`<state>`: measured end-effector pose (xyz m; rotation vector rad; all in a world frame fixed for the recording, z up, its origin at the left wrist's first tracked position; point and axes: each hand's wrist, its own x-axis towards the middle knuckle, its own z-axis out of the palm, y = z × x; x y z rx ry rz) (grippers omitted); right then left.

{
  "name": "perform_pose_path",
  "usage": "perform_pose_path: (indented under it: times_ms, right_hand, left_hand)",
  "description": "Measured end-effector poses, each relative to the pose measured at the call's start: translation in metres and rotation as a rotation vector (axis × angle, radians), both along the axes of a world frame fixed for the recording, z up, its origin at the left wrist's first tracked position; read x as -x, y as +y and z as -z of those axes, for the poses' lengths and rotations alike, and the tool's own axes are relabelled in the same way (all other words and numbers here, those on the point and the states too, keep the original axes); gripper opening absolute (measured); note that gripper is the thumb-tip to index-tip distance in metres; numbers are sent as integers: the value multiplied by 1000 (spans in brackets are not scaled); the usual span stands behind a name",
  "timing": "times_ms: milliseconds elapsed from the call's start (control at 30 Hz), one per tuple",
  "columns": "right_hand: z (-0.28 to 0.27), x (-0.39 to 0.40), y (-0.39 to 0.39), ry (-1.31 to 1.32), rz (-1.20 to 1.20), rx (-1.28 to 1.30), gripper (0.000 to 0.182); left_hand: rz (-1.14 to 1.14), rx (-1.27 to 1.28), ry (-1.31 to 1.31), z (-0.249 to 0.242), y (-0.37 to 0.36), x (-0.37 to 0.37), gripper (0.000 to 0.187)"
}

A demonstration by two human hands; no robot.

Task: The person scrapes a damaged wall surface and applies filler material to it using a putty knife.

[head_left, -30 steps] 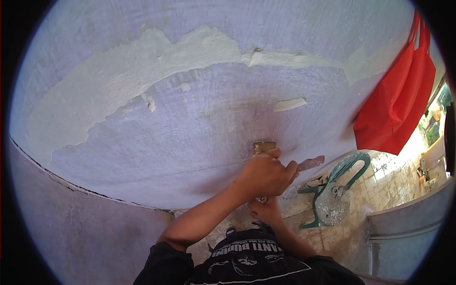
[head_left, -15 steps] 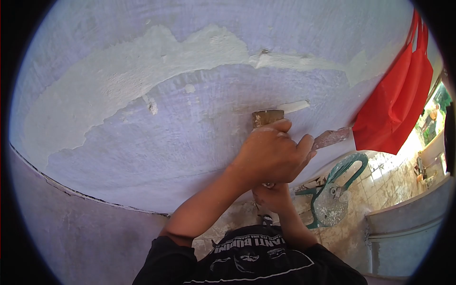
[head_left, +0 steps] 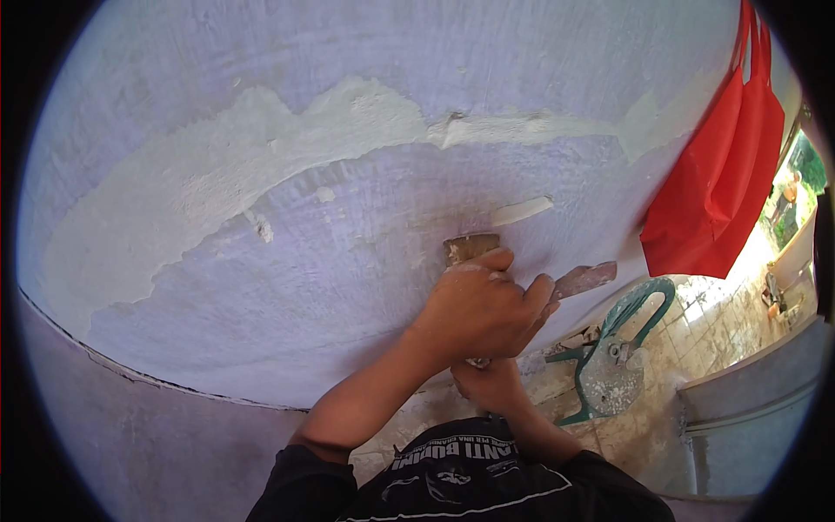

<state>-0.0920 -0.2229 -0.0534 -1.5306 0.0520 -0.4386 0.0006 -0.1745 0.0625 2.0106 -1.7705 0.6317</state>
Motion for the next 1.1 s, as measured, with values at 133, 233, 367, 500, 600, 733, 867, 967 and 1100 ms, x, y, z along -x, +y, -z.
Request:
perform_pose_path:
  times_ms: [133,233,367,500,600,733,867,967,1100]
  right_hand:
    - [-16,3,-5,15,-30,31,13]
    - [2,1,3,-22,52,49,8]
    - [13,-10,-3,-178,136,224,2]
    - [5,-1,-8,324,-132,50,33]
    - [14,-14,0,-60,94,70,5]
    - [10,-21,2,-163,136,183,5]
    - [19,-18,3,-41,158,165,6]
    - [12,-24,-7,34,105,98,8]
    - [14,-24,1,-74,216,149,8]
  left_hand:
    - [47,119,-49,-18,-5,0,27]
    - [81,73,25,-1,2,-1,28]
    - [58,88,7,1,-4,-4,28]
    - [54,87,-45,4,-2,-3,28]
    - [65,79,-52,2,-5,-7,28]
    - [105,69,-113,-3,-5,-11,20]
    - [95,78,-122,11,-1,-11,21]
    - [86,118,-132,0,-7,-12,27]
    - [101,114,-123,-2,-2,-8,21]
